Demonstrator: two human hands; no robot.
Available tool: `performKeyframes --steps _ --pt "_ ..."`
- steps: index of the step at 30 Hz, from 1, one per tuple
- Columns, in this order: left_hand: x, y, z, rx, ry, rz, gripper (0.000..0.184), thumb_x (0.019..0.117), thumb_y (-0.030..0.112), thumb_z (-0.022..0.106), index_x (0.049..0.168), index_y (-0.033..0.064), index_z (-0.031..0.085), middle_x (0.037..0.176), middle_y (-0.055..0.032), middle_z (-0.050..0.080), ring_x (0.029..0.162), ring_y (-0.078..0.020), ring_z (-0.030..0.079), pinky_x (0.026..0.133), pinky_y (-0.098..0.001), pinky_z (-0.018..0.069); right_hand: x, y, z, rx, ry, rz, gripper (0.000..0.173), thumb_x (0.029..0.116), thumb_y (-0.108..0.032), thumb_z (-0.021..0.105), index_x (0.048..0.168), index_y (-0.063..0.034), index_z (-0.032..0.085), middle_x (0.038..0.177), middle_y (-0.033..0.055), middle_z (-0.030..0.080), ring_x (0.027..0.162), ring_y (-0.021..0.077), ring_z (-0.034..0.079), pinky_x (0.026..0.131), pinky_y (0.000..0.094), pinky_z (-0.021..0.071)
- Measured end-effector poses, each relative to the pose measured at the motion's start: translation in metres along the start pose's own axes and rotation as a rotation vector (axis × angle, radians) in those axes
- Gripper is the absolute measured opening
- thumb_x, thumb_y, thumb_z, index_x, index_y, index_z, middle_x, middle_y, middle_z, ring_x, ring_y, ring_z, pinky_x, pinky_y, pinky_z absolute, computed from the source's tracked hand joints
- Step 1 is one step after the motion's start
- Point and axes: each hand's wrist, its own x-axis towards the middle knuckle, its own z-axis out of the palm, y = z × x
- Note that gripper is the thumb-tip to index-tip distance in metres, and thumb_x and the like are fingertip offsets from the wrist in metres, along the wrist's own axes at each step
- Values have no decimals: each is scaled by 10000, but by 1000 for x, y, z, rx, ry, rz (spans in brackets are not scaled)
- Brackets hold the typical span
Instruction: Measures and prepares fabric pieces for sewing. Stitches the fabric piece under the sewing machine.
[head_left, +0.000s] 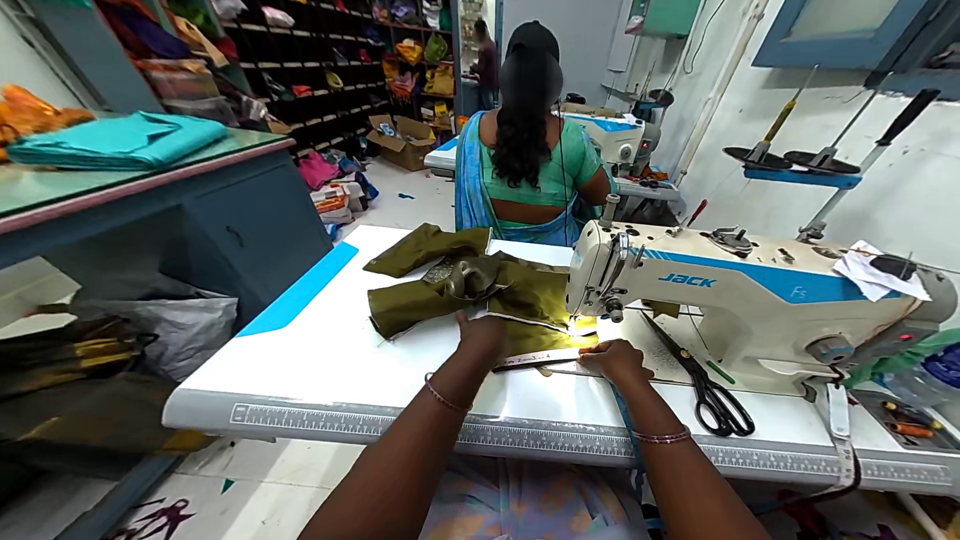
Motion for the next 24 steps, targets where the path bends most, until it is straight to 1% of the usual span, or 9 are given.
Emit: performKeyframes --steps 2,3,4,6,8,13,18,21,24 --pt "-19 12 15 -56 181 138 246 964 65 668 1172 -61 702 1308 -277 627 1310 -474 528 1163 -726 215 -1 1 0 12 4 -21 294 898 -372 803 1042 -116 787 1209 178 694 1262 448 517 936 728 341" --pt "-28 17 24 -83 283 247 243 933 39 705 1154 -64 706 1296 -282 624 1281 -485 537 1137 -714 272 -1 2 0 19 10 -27 292 894 -367 808 1033 -110 789 1198 187 696 1251 454 522 930 731 342" --pt "-29 20 36 -100 385 386 233 876 4 749 1107 -27 734 1253 -248 656 1222 -462 583 1092 -705 346 -2 2 0 24 12 -27 290 893 -366 809 1027 -109 791 1190 189 699 1243 457 526 928 733 342" --pt "-14 27 52 -75 372 591 321 866 -28 742 1171 73 748 1273 -146 680 1232 -386 603 1086 -694 358 -2 1 0 26 13 -19 284 896 -368 806 1021 -114 790 1182 184 702 1234 450 532 923 728 346" --pt "2 30 64 -17 329 684 411 910 -46 683 1283 124 723 1315 -89 676 1247 -341 602 1098 -672 350 -2 1 0 25 12 -19 283 896 -375 806 1027 -124 792 1181 176 707 1235 447 538 923 727 347" --pt "19 29 77 66 415 752 412 933 -57 635 1282 140 732 1258 -73 703 1162 -309 643 1026 -579 430 -3 2 1 40 16 -26 270 901 -371 801 1019 -128 795 1215 162 694 1259 436 514 923 714 349" --pt "17 31 75 127 410 778 392 936 -45 643 1282 117 729 1231 -88 705 1151 -312 643 1062 -564 414 -1 3 1 52 17 -33 258 897 -372 807 1008 -139 801 1230 147 688 1266 422 506 923 706 342" --pt "17 34 78 180 430 799 326 966 -13 627 1264 76 724 1193 -111 707 1102 -327 656 1034 -559 436 -3 4 1 65 21 -53 256 897 -348 810 1008 -119 794 1248 159 675 1273 429 500 927 713 342" --pt "14 37 78 252 445 820 273 990 10 603 1230 47 729 1248 -100 700 1112 -320 655 1050 -563 419 -7 6 2 70 37 -107 182 932 -283 777 1049 -145 800 1300 123 649 1295 416 479 929 707 343"
